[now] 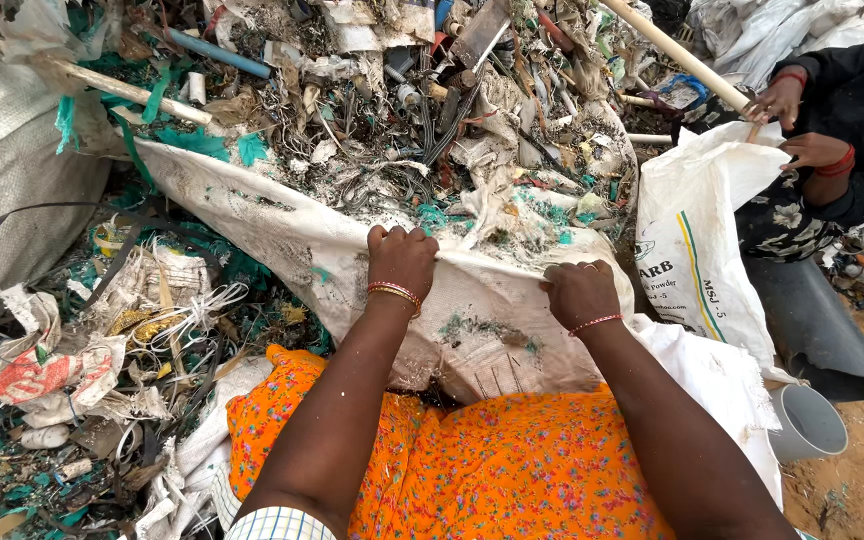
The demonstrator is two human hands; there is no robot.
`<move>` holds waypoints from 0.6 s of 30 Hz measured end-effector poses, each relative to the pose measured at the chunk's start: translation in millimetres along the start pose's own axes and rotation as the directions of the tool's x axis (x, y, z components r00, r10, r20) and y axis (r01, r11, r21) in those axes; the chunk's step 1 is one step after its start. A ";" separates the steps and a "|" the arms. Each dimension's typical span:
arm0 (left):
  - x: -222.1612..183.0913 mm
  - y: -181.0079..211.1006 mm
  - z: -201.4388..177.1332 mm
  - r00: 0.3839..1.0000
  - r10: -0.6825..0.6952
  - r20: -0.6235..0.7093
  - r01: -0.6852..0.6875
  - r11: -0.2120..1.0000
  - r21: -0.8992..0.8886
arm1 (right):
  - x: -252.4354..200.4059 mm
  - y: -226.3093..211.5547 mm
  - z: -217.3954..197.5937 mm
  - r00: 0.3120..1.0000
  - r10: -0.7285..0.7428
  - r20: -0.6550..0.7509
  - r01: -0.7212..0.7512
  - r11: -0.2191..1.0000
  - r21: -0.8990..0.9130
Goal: The person sorts through a large pile of debris by hand, picking out individual pieces of metal, plastic, and electronic waste and placing them into a white sack.
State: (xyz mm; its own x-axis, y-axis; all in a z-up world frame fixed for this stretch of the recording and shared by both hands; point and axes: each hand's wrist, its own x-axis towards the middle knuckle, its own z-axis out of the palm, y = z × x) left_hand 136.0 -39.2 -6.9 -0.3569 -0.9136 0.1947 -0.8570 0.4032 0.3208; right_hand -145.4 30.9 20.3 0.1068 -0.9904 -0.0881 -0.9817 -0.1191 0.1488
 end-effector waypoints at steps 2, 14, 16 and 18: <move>-1.0 0.1 -10.9 0.986 0.018 -0.166 -0.022 1.000 -0.018 | -3.8 6.6 -16.3 0.969 -0.063 -0.238 0.065 0.998 0.000; -11.3 12.9 -26.6 0.700 -0.088 0.708 -0.077 0.977 0.198 | -19.6 0.4 25.5 0.907 -0.235 0.349 0.139 0.951 0.277; -10.9 22.1 -38.4 0.655 -0.095 0.749 -0.046 0.985 0.165 | -19.9 5.8 24.4 0.897 -0.223 0.382 0.098 0.942 0.320; -5.9 19.0 -51.1 0.664 -0.067 0.745 -0.006 0.995 0.095 | -15.4 10.6 23.4 0.885 -0.208 0.417 0.053 0.934 0.354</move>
